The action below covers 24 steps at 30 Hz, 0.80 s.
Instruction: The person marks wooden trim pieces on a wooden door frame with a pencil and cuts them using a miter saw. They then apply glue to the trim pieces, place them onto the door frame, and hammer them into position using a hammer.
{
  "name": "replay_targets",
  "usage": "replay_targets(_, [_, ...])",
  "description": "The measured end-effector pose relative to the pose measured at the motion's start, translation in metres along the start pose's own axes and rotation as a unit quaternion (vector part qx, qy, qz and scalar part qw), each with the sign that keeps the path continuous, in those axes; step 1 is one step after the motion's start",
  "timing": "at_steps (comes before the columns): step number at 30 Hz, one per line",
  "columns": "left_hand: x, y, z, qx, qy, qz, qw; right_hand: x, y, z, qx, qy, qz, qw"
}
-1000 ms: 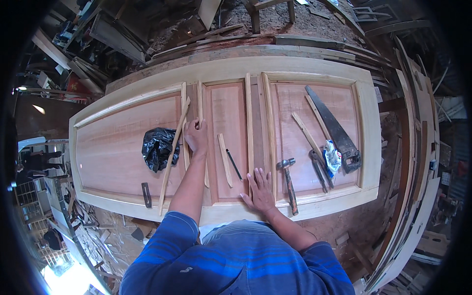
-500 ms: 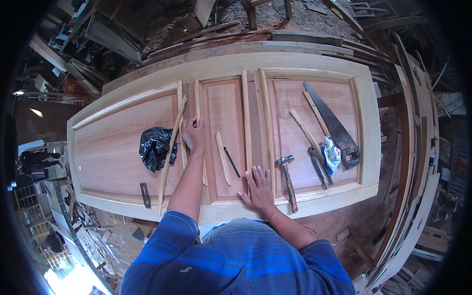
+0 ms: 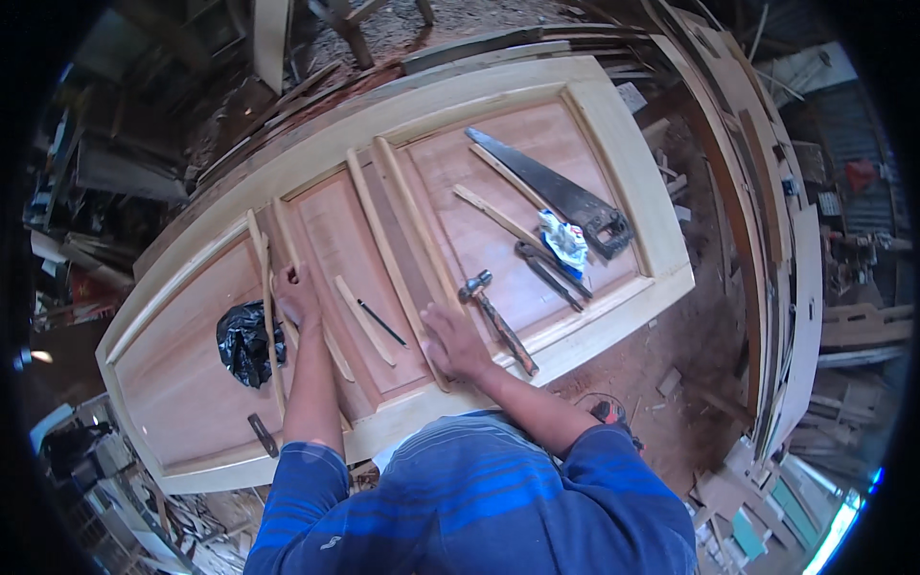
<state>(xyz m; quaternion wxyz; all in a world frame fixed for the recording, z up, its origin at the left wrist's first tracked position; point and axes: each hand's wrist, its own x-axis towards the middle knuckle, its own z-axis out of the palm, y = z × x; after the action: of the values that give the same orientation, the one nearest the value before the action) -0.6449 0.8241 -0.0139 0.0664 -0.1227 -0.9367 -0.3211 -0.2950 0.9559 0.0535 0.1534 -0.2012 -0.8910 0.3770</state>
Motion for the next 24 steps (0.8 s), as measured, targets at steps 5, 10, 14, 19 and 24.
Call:
replay_targets(5, [-0.012, 0.005, -0.021, -0.104, 0.011, -0.016, 0.994, 0.035, 0.053, -0.068, -0.073, 0.269, 0.110, 0.954])
replay_targets(10, [-0.058, 0.028, -0.069, -0.102, -0.050, 0.013, 0.993, 0.032, 0.117, -0.140, -0.206, 0.209, 0.167, 0.941])
replay_targets(14, [-0.092, 0.029, -0.092, -0.115, -0.071, -0.009, 0.991, 0.036, 0.145, -0.162, -0.259, 0.197, 0.112, 0.939])
replay_targets(19, [-0.115, 0.020, -0.097, -0.126, -0.077, -0.029, 0.989, 0.035, 0.170, -0.180, -0.207, 0.223, 0.177, 0.936])
replay_targets(24, [-0.123, 0.017, -0.103, -0.129, -0.097, -0.022, 0.987, -0.003, 0.184, -0.198, -0.178, 0.231, 0.228, 0.929])
